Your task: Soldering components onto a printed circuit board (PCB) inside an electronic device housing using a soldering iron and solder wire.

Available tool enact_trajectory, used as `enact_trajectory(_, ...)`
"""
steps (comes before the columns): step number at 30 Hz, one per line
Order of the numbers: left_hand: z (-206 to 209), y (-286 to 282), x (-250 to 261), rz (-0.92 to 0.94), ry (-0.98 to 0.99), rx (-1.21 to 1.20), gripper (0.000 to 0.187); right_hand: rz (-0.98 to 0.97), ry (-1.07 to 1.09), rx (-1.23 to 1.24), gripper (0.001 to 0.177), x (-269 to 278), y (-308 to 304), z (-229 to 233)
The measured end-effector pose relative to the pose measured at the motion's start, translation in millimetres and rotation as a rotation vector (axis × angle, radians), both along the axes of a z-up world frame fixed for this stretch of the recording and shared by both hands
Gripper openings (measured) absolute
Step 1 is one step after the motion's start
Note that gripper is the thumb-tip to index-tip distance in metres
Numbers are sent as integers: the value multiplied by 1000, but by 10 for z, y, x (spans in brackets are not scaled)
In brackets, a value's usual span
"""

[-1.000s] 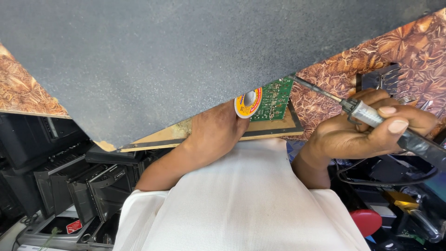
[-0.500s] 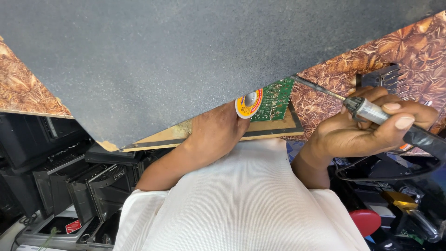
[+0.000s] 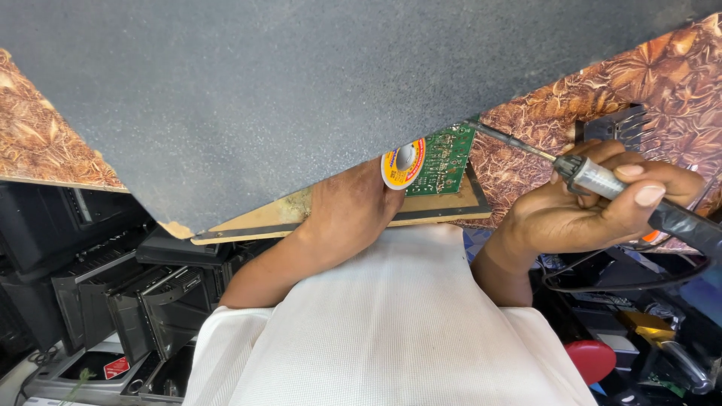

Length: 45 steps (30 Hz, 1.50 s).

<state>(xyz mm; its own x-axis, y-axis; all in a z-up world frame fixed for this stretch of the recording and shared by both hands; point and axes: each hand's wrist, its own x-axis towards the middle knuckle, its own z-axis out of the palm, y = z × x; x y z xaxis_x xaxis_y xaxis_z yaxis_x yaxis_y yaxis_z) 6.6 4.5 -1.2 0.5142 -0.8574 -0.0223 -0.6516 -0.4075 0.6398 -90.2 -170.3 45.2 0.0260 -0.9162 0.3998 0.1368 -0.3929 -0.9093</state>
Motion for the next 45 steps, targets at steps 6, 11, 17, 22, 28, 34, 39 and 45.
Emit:
enact_trajectory(6,-37,15,-35,28,100,138,18,-46,-40,11,34,-107,-61,-63)
enact_trajectory(11,50,-38,-8,101,60,53,20,5,-1,-67,30,-563,-374,-257)
enact_trajectory(17,342,-230,45,105,-40,-63,42,-173,-144,-28,48,-1029,-533,-49)
enact_trajectory(22,746,-310,52,85,-18,-262,30,-265,-107,-552,21,-794,-211,464)
enact_trajectory(28,927,-81,-56,45,-66,-335,38,-52,-118,-695,53,-712,183,548)
enact_trajectory(34,1083,178,-181,27,-143,-391,37,207,279,-792,48,-544,264,749)
enact_trajectory(39,1078,249,-226,8,-169,-407,35,207,125,-741,37,-808,515,846)
enact_trajectory(45,1027,211,-230,0,-100,-430,30,-144,22,-480,22,-1179,846,648)
